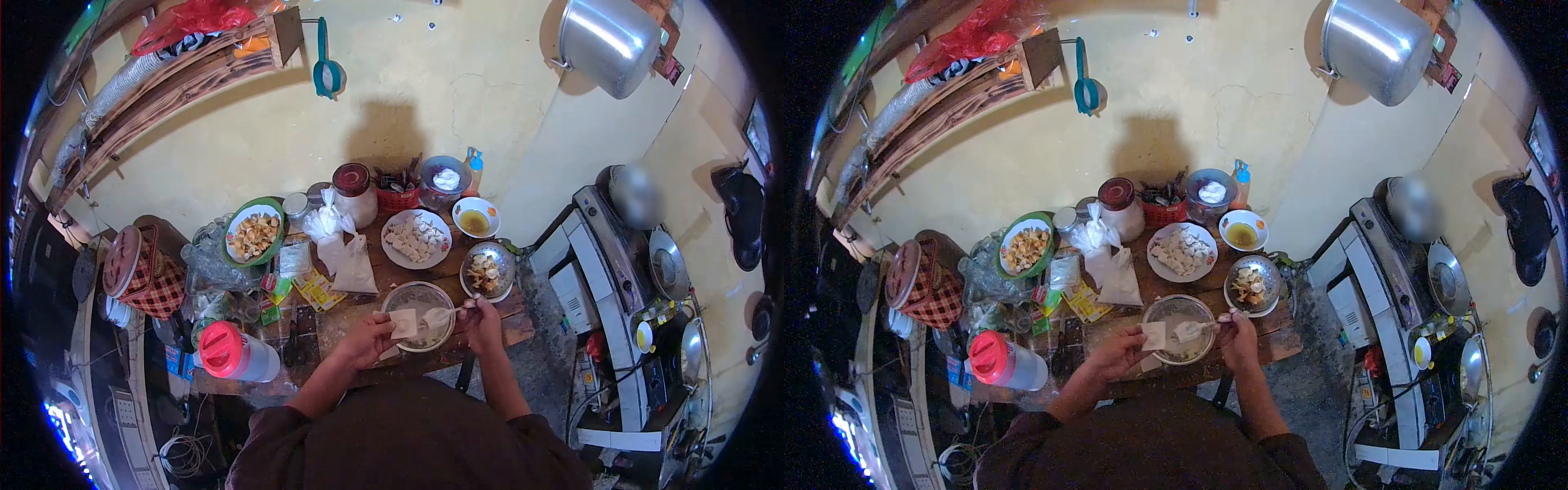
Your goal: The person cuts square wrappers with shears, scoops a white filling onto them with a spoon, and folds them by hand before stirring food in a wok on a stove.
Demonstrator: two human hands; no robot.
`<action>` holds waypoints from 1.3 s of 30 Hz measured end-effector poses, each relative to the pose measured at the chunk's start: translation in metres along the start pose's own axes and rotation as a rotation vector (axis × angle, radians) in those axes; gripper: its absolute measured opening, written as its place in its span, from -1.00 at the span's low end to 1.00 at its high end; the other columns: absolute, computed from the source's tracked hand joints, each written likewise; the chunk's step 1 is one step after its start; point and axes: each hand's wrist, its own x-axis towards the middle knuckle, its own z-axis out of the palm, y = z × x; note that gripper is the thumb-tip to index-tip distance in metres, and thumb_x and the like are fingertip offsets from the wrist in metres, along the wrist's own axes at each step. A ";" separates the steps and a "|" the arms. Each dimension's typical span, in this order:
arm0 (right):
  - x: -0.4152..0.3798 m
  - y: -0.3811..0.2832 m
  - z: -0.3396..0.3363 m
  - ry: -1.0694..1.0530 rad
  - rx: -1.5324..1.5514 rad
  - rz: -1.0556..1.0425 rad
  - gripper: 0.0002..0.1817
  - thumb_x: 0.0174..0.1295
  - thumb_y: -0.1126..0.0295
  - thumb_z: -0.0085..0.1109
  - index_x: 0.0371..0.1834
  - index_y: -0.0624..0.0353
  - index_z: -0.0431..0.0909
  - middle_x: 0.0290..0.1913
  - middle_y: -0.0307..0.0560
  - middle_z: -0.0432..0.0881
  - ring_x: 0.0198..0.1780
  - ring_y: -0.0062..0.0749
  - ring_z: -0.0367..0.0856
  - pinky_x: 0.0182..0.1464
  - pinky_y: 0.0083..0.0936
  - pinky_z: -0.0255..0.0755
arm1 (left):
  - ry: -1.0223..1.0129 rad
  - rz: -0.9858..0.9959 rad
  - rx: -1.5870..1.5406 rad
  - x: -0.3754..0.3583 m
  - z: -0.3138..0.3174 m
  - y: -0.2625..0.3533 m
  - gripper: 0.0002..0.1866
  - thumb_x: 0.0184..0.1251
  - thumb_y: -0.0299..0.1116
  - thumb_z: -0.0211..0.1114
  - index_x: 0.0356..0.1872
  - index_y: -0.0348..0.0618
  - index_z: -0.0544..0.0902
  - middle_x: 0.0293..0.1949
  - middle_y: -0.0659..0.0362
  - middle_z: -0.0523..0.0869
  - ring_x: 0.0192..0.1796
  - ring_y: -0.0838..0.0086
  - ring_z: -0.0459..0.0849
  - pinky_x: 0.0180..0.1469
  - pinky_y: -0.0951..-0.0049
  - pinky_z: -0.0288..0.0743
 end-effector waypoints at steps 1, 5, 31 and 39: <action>0.000 -0.005 0.002 0.064 -0.061 -0.061 -0.88 0.31 0.37 -0.12 -0.26 0.17 0.38 -0.40 -0.15 0.52 -0.41 -0.44 0.51 -0.31 -0.58 0.47 | 0.038 0.043 0.046 -0.005 0.006 0.006 -0.72 0.31 -0.53 -0.01 0.02 -0.37 0.42 -0.03 0.05 0.56 -0.01 0.38 0.58 0.09 0.39 0.49; -0.005 -0.010 0.014 0.019 -0.100 -0.126 -0.82 0.32 0.28 -0.08 -0.26 0.17 0.40 -0.42 -0.15 0.53 -0.43 -0.46 0.51 -0.32 -0.60 0.45 | 0.135 0.133 0.233 -0.011 0.023 0.016 -0.73 0.32 -0.52 -0.01 0.02 -0.35 0.45 -0.07 0.10 0.59 -0.06 0.43 0.60 0.03 0.41 0.53; 0.007 0.020 0.004 -0.015 -0.251 -0.165 -0.88 0.32 0.36 -0.09 -0.27 0.15 0.41 -0.45 -0.07 0.60 -0.54 -0.45 0.55 -0.45 -0.57 0.48 | 0.126 0.096 0.154 -0.013 0.032 -0.001 -0.72 0.29 -0.52 0.04 0.01 -0.32 0.47 -0.09 0.12 0.61 -0.09 0.48 0.61 0.04 0.47 0.49; 0.003 0.015 0.011 -0.004 -0.329 -0.211 -0.89 0.32 0.36 -0.07 -0.28 0.15 0.40 -0.46 -0.11 0.59 -0.53 -0.48 0.56 -0.45 -0.58 0.48 | 0.126 0.101 0.179 -0.015 0.029 -0.001 -0.70 0.30 -0.56 0.00 0.04 -0.33 0.46 -0.06 0.08 0.60 -0.06 0.46 0.60 0.07 0.46 0.48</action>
